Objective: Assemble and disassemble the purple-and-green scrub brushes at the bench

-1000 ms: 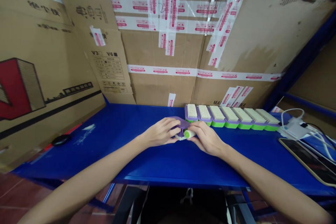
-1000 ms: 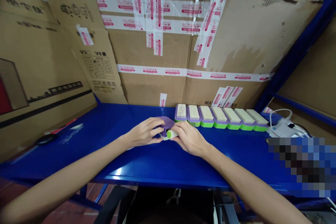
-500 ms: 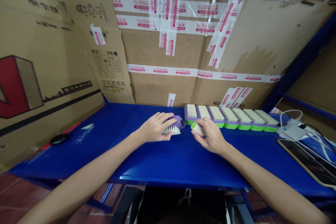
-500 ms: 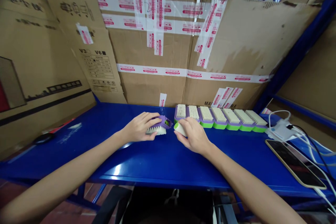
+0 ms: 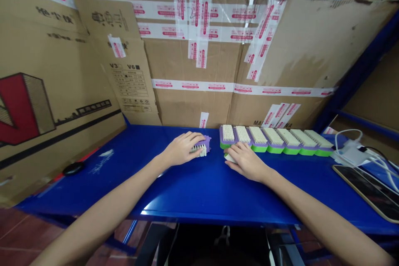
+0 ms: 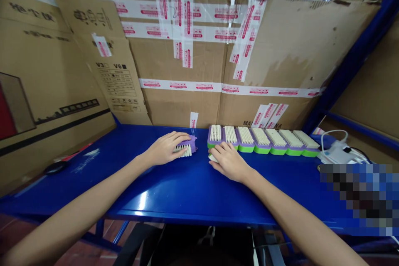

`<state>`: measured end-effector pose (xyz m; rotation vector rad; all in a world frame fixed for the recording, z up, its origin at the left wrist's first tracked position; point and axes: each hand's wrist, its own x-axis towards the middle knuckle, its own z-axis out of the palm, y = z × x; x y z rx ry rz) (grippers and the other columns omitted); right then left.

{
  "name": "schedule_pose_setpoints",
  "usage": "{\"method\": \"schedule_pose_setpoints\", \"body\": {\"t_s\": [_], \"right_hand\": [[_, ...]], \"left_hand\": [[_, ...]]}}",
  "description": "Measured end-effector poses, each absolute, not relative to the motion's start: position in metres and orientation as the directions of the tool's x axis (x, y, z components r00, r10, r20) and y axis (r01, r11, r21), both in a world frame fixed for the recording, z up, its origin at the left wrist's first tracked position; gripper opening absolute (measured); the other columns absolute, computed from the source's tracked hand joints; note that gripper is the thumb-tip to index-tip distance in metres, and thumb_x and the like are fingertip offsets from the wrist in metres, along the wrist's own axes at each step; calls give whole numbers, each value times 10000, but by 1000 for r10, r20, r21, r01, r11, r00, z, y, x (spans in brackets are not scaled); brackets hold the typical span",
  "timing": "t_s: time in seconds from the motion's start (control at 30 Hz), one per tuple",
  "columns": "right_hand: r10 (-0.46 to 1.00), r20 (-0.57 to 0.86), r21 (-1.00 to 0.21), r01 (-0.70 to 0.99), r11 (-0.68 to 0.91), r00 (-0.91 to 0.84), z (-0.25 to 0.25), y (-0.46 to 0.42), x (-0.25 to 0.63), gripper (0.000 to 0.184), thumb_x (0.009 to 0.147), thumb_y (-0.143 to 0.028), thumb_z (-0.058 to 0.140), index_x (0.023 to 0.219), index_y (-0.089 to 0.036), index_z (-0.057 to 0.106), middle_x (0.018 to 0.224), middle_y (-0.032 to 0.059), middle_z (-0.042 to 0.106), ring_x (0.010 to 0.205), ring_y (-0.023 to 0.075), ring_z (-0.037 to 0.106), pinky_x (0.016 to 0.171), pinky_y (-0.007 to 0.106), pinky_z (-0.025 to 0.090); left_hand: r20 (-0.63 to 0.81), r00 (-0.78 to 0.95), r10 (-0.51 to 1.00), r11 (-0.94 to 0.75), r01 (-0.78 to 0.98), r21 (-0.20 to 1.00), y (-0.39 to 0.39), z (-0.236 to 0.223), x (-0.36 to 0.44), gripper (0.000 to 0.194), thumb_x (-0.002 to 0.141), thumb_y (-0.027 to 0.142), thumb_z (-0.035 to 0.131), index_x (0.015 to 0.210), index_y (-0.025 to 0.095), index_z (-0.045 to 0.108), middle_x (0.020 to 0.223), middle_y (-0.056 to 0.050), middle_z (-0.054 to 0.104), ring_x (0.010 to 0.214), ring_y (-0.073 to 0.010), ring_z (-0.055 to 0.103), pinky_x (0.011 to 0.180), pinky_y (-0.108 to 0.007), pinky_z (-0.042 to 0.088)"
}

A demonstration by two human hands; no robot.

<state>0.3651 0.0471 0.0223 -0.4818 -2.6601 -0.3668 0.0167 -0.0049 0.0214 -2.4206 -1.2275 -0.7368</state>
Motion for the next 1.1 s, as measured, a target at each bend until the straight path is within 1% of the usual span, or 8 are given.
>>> {"method": "schedule_pose_setpoints", "body": {"t_s": [0.2,0.33,0.43,0.53,0.8,0.87,1.0,1.1], "right_hand": [[278,432,216,397,892,-858,24,46,366,244,1159,-303,640,1357,-175,702,1265,143,732,1058,307,605,907,448,477],[264,449,184,377,908,-854,24,45,366,315,1130,-249,648,1435,-173,669,1298,149,742,1108,321,612,915,465,506],[262,457,139,359,923,-850,24,45,366,278,1116,-236,666,1389,-187,671,1304,141,757,1154,325,620,943,472,522],[257,455,112,341,933,-853,25,46,367,224,1112,-236,682,1334,-203,681,1251,123,780,1189,331,624,962,478,534],[248,452,108,329,938,-857,24,49,368,165,1137,-252,668,1289,-191,687,1260,129,756,1208,322,625,1013,483,549],[252,447,119,336,934,-858,24,49,367,157,1147,-261,654,1282,-188,686,1244,125,754,1172,311,633,994,467,539],[268,448,181,380,907,-853,24,50,368,109,1148,-262,644,1200,-185,701,1124,104,751,1031,287,635,917,435,492],[288,446,211,412,886,-847,26,51,369,60,1119,-220,660,1133,-181,704,1095,108,748,1023,292,630,901,428,463]], "left_hand": [[574,490,656,-566,822,-55,-5,23,17,407,1187,470,549,1504,254,685,1502,-96,771,1333,-299,761,1140,-517,633],[597,467,652,-564,826,-30,-6,25,18,421,1209,474,494,1505,261,703,1510,-93,774,1337,-278,764,1156,-511,632],[609,458,647,-575,818,-5,-6,26,19,409,1224,440,453,1476,262,721,1496,-80,784,1334,-258,765,1174,-507,622],[606,452,655,-583,812,23,-6,27,19,394,1234,423,437,1452,262,722,1496,-60,787,1349,-248,761,1196,-513,605],[591,448,671,-602,794,82,-6,30,18,399,1239,376,409,1427,257,741,1487,-48,796,1348,-234,765,1198,-498,606],[589,440,678,-595,799,88,-6,31,18,398,1234,370,415,1416,256,751,1471,-46,804,1324,-232,773,1172,-489,627],[600,422,680,-586,804,98,-6,30,18,404,1233,368,403,1389,261,761,1448,-40,814,1279,-232,785,1138,-481,652],[595,388,704,-563,816,134,-6,29,17,413,1241,378,374,1380,265,746,1419,-27,825,1249,-226,791,1119,-469,657]]}}
